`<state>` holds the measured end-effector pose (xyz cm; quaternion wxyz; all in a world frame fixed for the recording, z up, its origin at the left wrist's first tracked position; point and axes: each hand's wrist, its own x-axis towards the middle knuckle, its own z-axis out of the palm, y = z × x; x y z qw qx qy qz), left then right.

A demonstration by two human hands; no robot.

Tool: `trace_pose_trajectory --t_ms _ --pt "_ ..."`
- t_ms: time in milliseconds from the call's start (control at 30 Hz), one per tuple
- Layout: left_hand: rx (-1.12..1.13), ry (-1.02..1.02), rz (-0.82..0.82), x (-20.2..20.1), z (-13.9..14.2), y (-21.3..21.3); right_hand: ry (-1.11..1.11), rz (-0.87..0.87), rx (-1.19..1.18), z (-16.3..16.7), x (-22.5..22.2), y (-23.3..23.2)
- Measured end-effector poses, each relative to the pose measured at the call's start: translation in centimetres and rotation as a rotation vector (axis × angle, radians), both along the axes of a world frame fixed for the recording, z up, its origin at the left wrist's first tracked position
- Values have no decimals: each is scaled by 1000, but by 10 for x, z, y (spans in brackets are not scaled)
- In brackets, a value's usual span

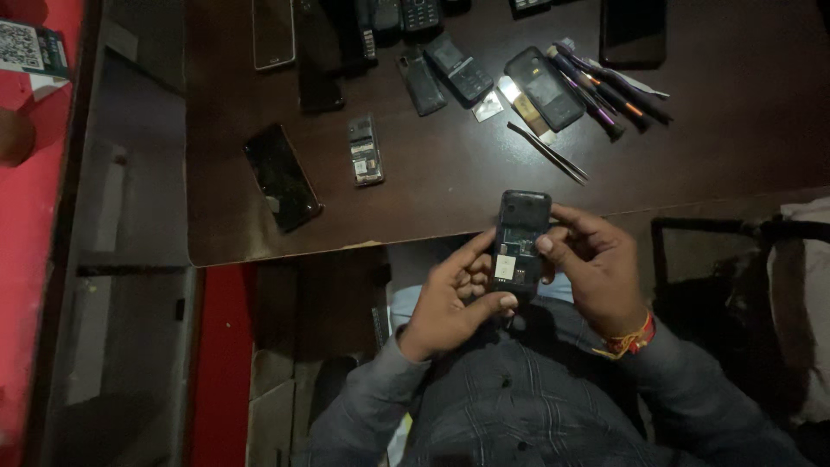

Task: The person handles a disassembled feature phone at a table covered with phones and tools, brushing its screen and components with a small brush, then pries open and reassembles another phone, pressing its parts together and comparing two phone bodies at the end.

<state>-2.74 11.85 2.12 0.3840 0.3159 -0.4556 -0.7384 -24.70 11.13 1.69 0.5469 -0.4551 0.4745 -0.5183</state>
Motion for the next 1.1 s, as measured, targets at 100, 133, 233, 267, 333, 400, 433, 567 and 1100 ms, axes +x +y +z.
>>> trace_pose_trajectory --t_ms 100,133,233,267,333,400,433,567,1100 --pt "-70 85 -12 2 3 1 -64 39 -2 8 1 2" --pt "-81 113 6 2 4 2 -76 56 13 12 2 3" --pt "-134 124 51 2 5 4 -61 134 8 19 3 7" --pt "-166 79 64 3 4 3 -47 166 -2 20 4 8" --pt "-217 -10 76 6 3 3 -36 201 -7 20 4 9" --pt "-256 -99 67 10 2 2 -60 212 -1 17 4 11" --pt "-300 -122 70 11 1 2 -88 209 3 15 4 11" --pt "-376 -171 87 12 -4 3 -93 168 10 8 3 12" --pt "-371 -290 139 3 -18 -8 62 158 77 -3 4 -13"
